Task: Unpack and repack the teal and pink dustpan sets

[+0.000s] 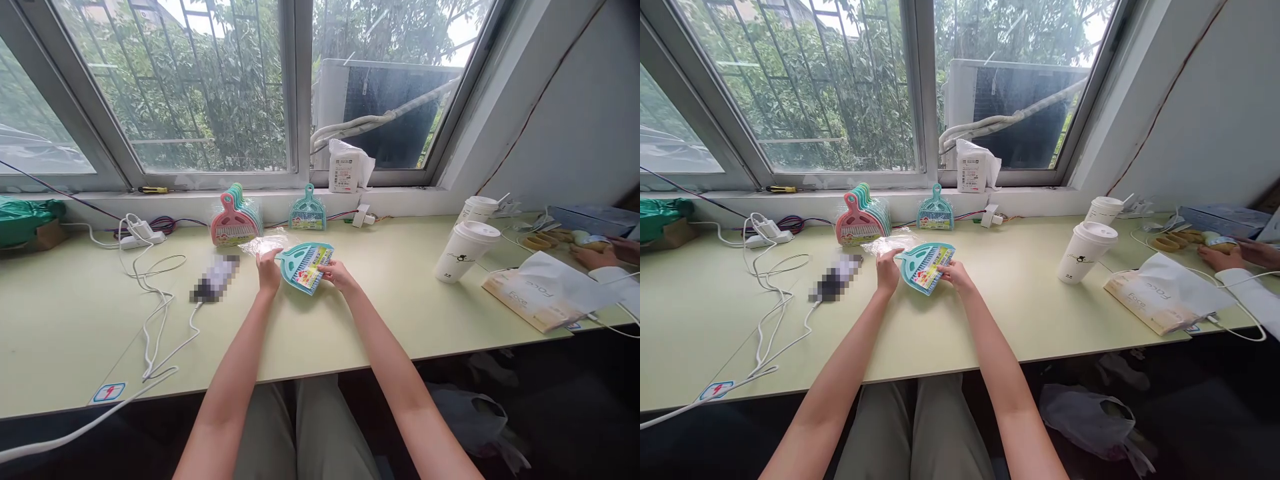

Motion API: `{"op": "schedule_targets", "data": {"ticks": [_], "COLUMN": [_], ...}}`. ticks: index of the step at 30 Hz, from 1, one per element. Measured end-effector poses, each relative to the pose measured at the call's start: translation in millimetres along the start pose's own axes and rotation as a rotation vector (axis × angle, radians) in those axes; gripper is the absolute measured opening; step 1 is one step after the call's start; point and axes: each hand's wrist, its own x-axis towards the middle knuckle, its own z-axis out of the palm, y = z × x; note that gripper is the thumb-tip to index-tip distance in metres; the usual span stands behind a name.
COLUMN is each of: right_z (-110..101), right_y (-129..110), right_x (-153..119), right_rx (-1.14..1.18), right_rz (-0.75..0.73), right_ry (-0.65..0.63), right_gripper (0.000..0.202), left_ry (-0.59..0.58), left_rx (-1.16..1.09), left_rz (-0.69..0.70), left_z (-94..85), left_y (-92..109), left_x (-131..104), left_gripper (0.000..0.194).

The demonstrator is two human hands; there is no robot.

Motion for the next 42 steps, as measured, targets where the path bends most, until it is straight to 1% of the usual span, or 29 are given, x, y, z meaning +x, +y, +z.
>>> {"op": "schedule_targets", "data": {"ticks": [2, 4, 5, 6, 7, 8, 10, 11, 12, 13, 14, 15, 16, 17, 18, 19, 20, 22, 25, 28, 31, 33, 38, 40, 42], "right_z": [3.8, 7.8, 9.8, 11.8, 13.7, 15.6, 18.8, 20.0, 20.7, 21.2, 21.2, 20.9, 20.4, 19.7, 18.8, 17.8, 16.8, 14.9, 13.3, 14.0, 15.8, 16.2, 12.7, 11.1, 10.4], "right_y": [2.6, 6.9, 9.5, 12.2, 14.8, 17.1, 20.4, 21.4, 21.8, 22.0, 21.8, 21.3, 20.6, 19.6, 18.4, 16.8, 15.1, 11.3, 7.3, 7.4, 9.2, 9.7, 6.4, 3.6, 0.6], "right_x": [-0.2, 0.2, 0.5, 0.9, 1.2, 1.6, 2.0, 2.0, 1.9, 1.7, 1.4, 1.0, 0.6, 0.1, -0.4, -1.0, -1.6, -2.8, -4.1, -4.4, -4.4, -4.3, -2.7, -2.1, -2.1], "right_rx": [0.01, 0.053, 0.084, 0.117, 0.15, 0.18, 0.224, 0.239, 0.25, 0.256, 0.259, 0.257, 0.25, 0.238, 0.22, 0.198, 0.175, 0.135, 0.118, 0.135, 0.134, 0.122, 0.102, 0.101, 0.108], "right_rz": [-0.005, -0.025, -0.034, -0.038, -0.042, -0.046, -0.065, -0.08, -0.095, -0.109, -0.121, -0.131, -0.138, -0.143, -0.148, -0.153, -0.154, -0.153, -0.16, -0.198, -0.208, -0.198, -0.178, -0.176, -0.2], "right_ry": [-0.016, 0.018, 0.044, 0.068, 0.086, 0.095, 0.092, 0.087, 0.083, 0.079, 0.077, 0.07, 0.059, 0.046, 0.034, 0.022, 0.013, 0.004, 0.019, 0.047, 0.086, 0.102, 0.068, 0.049, 0.045], "right_gripper": [0.016, 0.016, 0.016, 0.017, 0.017, 0.017, 0.017, 0.017, 0.017, 0.017, 0.018, 0.018, 0.018, 0.018, 0.018, 0.019, 0.019, 0.02, 0.025, 0.029, 0.03, 0.029, 0.032, 0.033, 0.034], "left_ry": [-0.017, -0.04, -0.018, 0.037, 0.12, 0.222, 0.405, 0.461, 0.49, 0.492, 0.469, 0.416, 0.34, 0.253, 0.174, 0.111, 0.058, -0.025, -0.159, -0.229, -0.32, -0.338, -0.29, -0.309, -0.356], "left_rx": [-0.075, -0.162, -0.19, -0.2, -0.195, -0.182, -0.172, -0.196, -0.249, -0.338, -0.466, -0.629, -0.81, -0.984, -1.123, -1.215, -1.26, -1.268, -1.246, -1.241, -1.235, -1.226, -1.256, -1.279, -1.298], "left_rz": [-0.001, 0.022, 0.028, 0.022, -0.002, -0.05, -0.216, -0.326, -0.448, -0.574, -0.7, -0.813, -0.903, -0.956, -0.97, -0.956, -0.921, -0.841, -0.761, -0.695, -0.696, -0.707, -0.665, -0.664, -0.677], "left_z": [-1.1, -2.1, -2.7, -3.3, -4.0, -4.8, -6.2, -6.8, -7.2, -7.4, -7.3, -7.0, -6.4, -5.7, -4.8, -4.0, -3.3, -2.3, -1.2, 1.4, 4.4, 5.3, 5.4, 7.5, 10.8], "left_y": [5.1, 12.0, 15.7, 19.0, 21.7, 23.4, 23.7, 22.4, 20.7, 18.7, 16.9, 15.3, 14.0, 13.0, 12.1, 11.1, 10.1, 8.3, 9.1, 16.8, 26.0, 29.6, 32.4, 35.5, 41.5], "left_x": [1.0, 1.0, 0.6, 0.0, -0.5, -0.7, 0.5, 2.0, 4.0, 6.2, 8.4, 10.2, 11.6, 12.2, 12.2, 11.7, 10.7, 8.4, 5.9, 3.9, 1.1, -0.7, -3.1, -4.2, -6.0], "left_gripper": [0.053, 0.048, 0.046, 0.044, 0.046, 0.052, 0.061, 0.061, 0.058, 0.054, 0.049, 0.046, 0.043, 0.042, 0.041, 0.041, 0.041, 0.047, 0.056, 0.052, 0.047, 0.047, 0.055, 0.052, 0.049]}}
